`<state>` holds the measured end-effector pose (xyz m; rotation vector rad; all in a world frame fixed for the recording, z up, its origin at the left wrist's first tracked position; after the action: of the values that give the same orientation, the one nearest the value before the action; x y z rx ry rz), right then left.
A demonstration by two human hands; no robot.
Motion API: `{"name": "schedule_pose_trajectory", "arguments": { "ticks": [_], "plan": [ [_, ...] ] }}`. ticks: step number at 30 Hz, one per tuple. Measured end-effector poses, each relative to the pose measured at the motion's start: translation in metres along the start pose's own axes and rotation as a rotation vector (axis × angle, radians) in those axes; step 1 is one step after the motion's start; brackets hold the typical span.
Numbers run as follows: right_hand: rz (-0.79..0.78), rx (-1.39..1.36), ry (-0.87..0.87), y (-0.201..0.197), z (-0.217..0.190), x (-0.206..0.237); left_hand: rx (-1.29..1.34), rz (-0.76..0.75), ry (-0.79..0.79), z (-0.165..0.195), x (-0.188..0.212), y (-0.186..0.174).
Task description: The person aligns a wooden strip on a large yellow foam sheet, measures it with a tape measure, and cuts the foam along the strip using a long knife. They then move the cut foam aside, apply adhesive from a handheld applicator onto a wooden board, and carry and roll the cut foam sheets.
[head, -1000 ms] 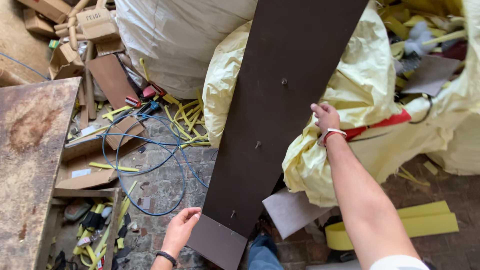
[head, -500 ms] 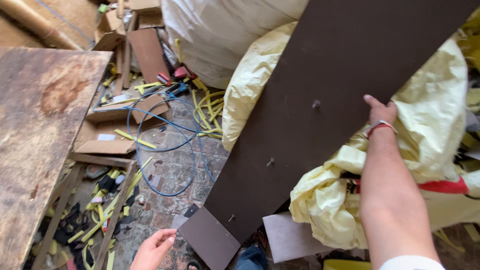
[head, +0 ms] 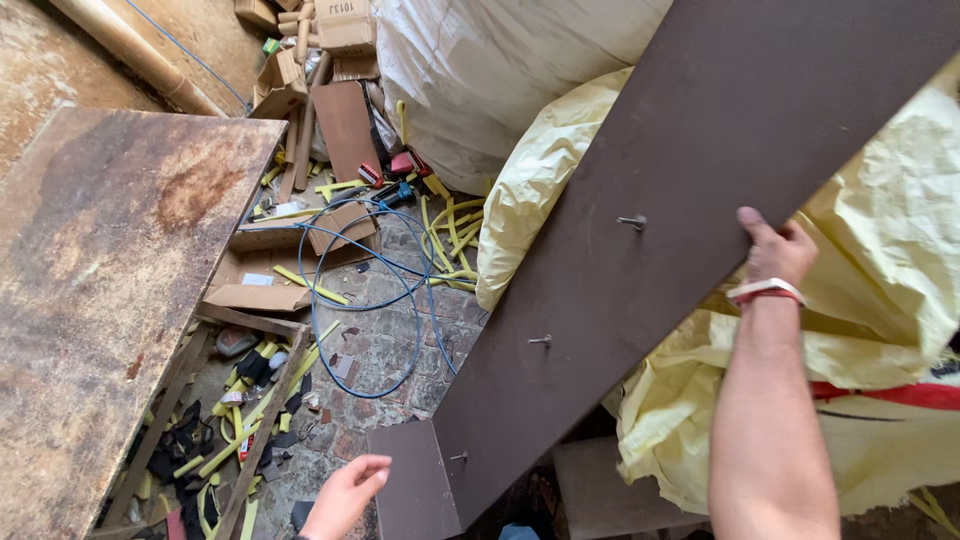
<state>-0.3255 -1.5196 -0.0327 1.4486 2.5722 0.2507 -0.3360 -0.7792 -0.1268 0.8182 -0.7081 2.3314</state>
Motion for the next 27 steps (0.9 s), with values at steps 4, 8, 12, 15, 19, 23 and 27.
{"name": "schedule_pose_trajectory", "arguments": {
  "ticks": [4,8,12,15,19,23,27],
  "plan": [
    [-0.021,0.115,-0.075,0.042,-0.034,0.033,-0.138,0.004,0.128,0.054,0.015,0.023],
    [0.126,0.318,0.028,0.096,-0.074,0.082,-0.134,-0.072,0.231,0.105,0.032,0.059],
    [0.231,0.425,-0.054,0.143,-0.122,0.151,-0.31,-0.059,0.427,0.162,0.041,0.094],
    [0.327,0.585,-0.127,0.173,-0.153,0.203,-0.448,0.067,0.681,0.209,0.044,0.111],
    [0.419,0.644,-0.171,0.193,-0.184,0.278,-0.446,0.277,0.862,0.257,0.052,0.119],
    [0.487,0.708,-0.267,0.207,-0.21,0.352,-0.301,0.318,0.825,0.27,0.071,0.118],
    [0.247,0.796,-0.398,0.218,-0.228,0.422,-0.287,0.446,0.765,0.244,0.098,0.084]
  ]
}}
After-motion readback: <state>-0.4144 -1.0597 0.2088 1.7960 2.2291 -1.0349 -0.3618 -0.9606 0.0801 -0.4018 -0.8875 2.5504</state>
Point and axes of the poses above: each hand's wrist, its own x-axis away from the middle knuckle, its own y-axis out of the palm, z = x × y, the point moved 2 cm from there along -x, towards the middle knuckle, and after that the axes turned 9 degrees about -z, right-handed, at the moved point
